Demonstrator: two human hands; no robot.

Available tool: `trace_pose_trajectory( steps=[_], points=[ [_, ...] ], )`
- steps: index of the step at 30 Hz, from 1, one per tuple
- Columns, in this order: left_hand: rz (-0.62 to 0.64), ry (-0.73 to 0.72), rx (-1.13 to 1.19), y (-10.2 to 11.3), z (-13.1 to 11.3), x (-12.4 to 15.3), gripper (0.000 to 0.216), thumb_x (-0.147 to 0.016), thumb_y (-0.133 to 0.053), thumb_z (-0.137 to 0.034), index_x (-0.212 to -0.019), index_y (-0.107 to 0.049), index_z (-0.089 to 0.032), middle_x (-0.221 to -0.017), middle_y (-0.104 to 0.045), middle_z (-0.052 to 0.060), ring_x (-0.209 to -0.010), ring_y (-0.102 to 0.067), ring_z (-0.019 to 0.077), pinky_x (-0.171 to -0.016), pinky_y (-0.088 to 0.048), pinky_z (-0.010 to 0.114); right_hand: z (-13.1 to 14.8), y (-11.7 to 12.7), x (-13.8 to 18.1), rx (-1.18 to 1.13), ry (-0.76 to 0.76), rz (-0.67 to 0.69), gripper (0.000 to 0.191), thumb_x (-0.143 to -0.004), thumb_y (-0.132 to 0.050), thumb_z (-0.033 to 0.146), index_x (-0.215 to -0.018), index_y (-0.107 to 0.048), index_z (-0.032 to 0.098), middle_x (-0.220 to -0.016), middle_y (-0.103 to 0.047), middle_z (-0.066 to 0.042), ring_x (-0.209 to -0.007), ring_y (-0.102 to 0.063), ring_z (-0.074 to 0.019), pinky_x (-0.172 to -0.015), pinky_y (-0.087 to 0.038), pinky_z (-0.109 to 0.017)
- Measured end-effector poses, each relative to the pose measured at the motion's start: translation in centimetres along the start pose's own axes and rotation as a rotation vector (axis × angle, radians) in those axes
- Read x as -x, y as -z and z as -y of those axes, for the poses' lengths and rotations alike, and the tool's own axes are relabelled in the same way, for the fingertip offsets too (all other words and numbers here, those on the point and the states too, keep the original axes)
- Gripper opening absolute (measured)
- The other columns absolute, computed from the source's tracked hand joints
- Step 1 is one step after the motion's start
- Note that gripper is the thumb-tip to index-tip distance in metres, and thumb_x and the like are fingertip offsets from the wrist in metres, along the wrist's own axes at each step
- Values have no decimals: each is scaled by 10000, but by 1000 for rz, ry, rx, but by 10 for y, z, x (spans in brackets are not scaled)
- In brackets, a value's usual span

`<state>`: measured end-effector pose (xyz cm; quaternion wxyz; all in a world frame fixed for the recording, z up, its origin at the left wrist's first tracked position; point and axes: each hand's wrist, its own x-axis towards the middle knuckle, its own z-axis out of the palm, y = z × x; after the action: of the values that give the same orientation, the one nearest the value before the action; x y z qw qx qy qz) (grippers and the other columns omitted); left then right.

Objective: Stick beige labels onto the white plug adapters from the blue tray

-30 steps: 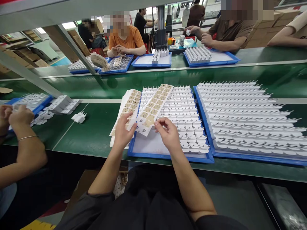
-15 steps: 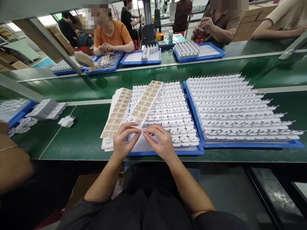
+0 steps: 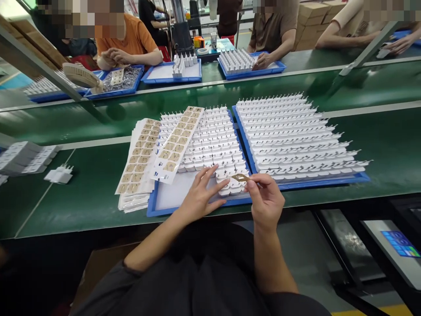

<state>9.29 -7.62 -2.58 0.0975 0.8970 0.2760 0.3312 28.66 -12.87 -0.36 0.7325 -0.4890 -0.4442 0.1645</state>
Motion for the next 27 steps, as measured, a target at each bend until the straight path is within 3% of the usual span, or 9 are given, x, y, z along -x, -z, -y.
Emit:
trace_pose_trajectory(
  steps=[2, 4, 8, 11, 15, 19, 23, 27],
  points=[
    [15, -30, -39, -7, -3, 1, 569, -915, -736, -367, -1448, -554, -280, -1655, -365, 183, -1503, -376, 380, -1152, -466, 563, -2, 5, 2, 7, -20, 3, 56, -896, -758, 265, -911, -719, 226, -805, -656, 5, -607, -614, -125, -589, -515, -288],
    [-25, -10, -66, -8, -3, 7, 466, -919, -732, -359, -1351, -596, -248, -1600, -445, 190, -1454, -441, 365, -1132, -484, 541, -5, 8, 5, 17, -44, 15, 63, -898, -755, 275, -908, -715, 227, -796, -650, 4, -615, -615, -133, -589, -522, -291],
    [-42, 141, -28, -7, 2, 22, 261, -938, -708, -367, -1121, -608, -210, -1212, -697, 154, -1089, -669, 289, -901, -577, 431, -9, 9, 11, 0, -85, 82, 64, -913, -729, 280, -894, -704, 225, -787, -637, -3, -630, -609, -142, -593, -527, -294],
    [35, 300, 19, -9, 4, 25, 396, -895, -753, -387, -1198, -590, -192, -998, -710, 104, -901, -685, 272, -773, -569, 400, -10, 6, 16, -38, -113, 160, 54, -939, -695, 267, -910, -702, 223, -852, -654, -19, -659, -624, -143, -626, -550, -299],
    [106, 463, 255, -2, 4, 22, 366, -877, -764, -354, -1196, -647, -218, -1066, -710, 95, -956, -695, 254, -835, -571, 378, -9, 2, 24, -112, -168, 258, 55, -968, -662, 249, -935, -697, 222, -917, -670, -28, -672, -643, -138, -654, -564, -294],
    [-47, 619, 735, 17, 5, 30, 346, -870, -788, -364, -1150, -644, -221, -1174, -716, 84, -1047, -705, 211, -932, -567, 333, -7, -2, 33, -281, -298, 384, 51, -979, -653, 239, -943, -689, 232, -889, -668, -19, -687, -657, -143, -681, -547, -296],
    [-217, 545, 1116, 28, 5, 42, 376, -882, -786, -371, -1184, -616, -226, -1184, -727, 83, -1090, -720, 206, -890, -583, 292, 2, -19, 38, -410, -377, 529, 75, -958, -688, 275, -899, -690, 229, -832, -663, -29, -750, -642, -170, -691, -530, -297],
    [-187, 449, 1211, 29, 5, 47, 418, -925, -732, -419, -1267, -601, -216, -1277, -723, 133, -1157, -717, 244, -933, -584, 336, 15, -42, 41, -489, -416, 646, 98, -943, -709, 297, -876, -688, 228, -775, -635, -17, -696, -595, -155, -639, -502, -278]
  ],
)
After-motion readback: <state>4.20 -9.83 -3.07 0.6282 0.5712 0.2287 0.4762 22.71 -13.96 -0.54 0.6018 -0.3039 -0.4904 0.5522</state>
